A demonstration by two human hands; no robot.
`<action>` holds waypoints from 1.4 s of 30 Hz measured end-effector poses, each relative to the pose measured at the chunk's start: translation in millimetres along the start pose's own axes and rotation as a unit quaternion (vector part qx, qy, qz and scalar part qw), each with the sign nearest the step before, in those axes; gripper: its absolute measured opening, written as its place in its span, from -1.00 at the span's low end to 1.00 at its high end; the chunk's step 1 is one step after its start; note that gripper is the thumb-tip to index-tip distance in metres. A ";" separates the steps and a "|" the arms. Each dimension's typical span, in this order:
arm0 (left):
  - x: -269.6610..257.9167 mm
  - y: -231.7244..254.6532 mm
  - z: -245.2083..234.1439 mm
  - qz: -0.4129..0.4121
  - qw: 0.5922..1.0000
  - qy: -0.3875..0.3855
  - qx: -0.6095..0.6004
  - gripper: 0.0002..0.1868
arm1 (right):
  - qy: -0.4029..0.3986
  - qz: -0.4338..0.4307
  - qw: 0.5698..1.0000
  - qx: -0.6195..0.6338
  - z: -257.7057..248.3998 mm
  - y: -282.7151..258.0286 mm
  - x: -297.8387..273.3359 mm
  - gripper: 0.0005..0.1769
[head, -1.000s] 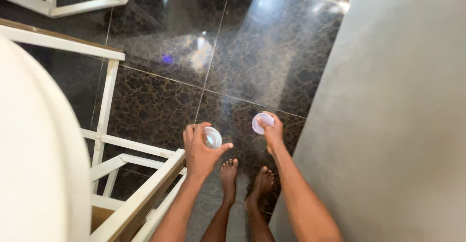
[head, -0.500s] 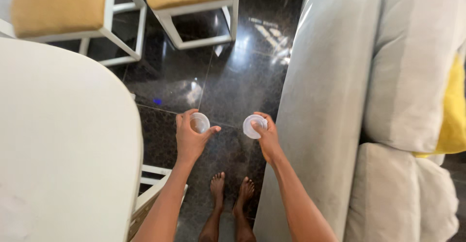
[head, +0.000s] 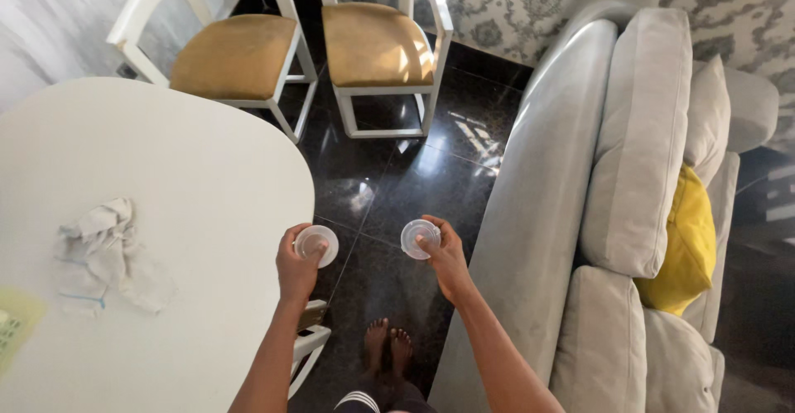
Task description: The person picks up plastic containers from the floor, places them in a kitchen cabinet, then returns to the dining area to fold a cloth and hang it on a cabinet door. They also adjust chairs around a table and move a small black box and a packaged item on the table.
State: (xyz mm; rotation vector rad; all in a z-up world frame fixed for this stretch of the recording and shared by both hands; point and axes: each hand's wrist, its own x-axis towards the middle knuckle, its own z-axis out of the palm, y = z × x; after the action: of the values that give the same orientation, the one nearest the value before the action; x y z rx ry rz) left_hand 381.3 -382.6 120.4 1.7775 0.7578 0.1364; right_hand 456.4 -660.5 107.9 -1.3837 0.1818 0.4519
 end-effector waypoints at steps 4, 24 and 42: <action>-29.1 -8.5 -49.4 -0.004 0.996 0.090 0.006 -0.53 | -0.007 0.025 0.999 -0.039 13.3 -10.0 -21.5 -0.46; -171.8 -113.3 -177.0 0.011 0.907 0.329 -0.263 -0.54 | -0.390 0.003 0.904 -0.175 255.1 10.3 -133.1 -0.51; -298.5 -198.6 -366.9 0.013 0.866 0.346 -0.360 -0.54 | -0.532 -0.087 0.816 -0.209 461.1 110.5 -320.5 -0.59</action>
State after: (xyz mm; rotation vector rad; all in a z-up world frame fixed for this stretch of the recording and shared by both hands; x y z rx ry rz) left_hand -103.1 -217.3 154.6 0.9878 1.0097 0.9876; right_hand 58.9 -263.8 218.1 -1.3508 -1.0142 1.0876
